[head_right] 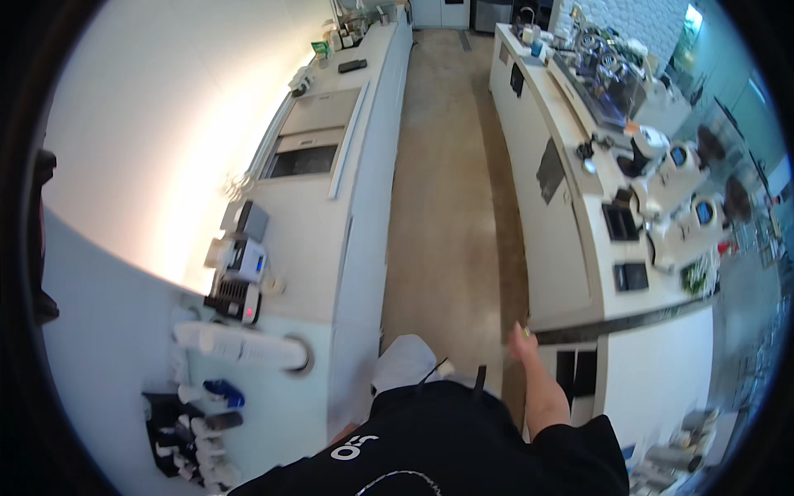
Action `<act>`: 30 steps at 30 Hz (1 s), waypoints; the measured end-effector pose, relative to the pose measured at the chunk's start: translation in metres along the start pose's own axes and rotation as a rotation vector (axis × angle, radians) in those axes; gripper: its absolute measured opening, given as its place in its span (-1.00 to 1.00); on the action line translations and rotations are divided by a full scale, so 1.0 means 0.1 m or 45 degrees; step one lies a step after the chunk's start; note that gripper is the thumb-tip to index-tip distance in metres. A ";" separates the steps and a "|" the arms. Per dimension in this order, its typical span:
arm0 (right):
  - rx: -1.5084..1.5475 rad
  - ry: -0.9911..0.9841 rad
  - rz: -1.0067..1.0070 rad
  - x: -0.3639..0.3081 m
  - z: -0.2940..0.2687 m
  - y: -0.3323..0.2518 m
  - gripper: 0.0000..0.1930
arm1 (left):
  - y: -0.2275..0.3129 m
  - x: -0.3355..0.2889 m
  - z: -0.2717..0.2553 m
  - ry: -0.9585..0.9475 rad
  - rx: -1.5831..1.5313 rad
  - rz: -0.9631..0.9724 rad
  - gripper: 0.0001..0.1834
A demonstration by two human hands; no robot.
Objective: The person squats behind a refrigerator and uses a screwdriver to adjust a pipe fitting and a valve. They then use a lighter to heat a plastic tube and insert it into a connection point, securing the plumbing.
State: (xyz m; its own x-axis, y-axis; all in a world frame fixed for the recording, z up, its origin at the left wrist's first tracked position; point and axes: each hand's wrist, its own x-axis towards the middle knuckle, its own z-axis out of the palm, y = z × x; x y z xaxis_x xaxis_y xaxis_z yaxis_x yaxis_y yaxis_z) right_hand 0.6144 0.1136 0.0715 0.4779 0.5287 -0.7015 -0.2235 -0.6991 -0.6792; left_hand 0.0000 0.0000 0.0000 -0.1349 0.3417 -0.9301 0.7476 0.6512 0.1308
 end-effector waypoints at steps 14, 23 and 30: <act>-0.022 0.187 0.127 3.75 0.54 -3.89 -0.33 | 7.13 2.36 -3.13 -0.019 -0.395 0.271 -0.72; 0.263 0.198 0.937 5.15 0.17 -4.48 -0.27 | 12.80 3.18 -5.39 0.723 -0.273 1.122 -0.66; 0.112 0.200 0.227 8.46 0.59 -8.10 -0.36 | 13.77 3.43 -5.32 0.144 -0.495 0.306 -0.66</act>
State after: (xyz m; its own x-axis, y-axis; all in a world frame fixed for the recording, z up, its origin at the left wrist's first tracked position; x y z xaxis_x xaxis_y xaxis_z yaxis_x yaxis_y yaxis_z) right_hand 1.1499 1.1557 0.0151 0.5491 0.3147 -0.7742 -0.3855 -0.7266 -0.5687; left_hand 0.6373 1.3748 0.0436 -0.0740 0.5712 -0.8175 0.4699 0.7429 0.4766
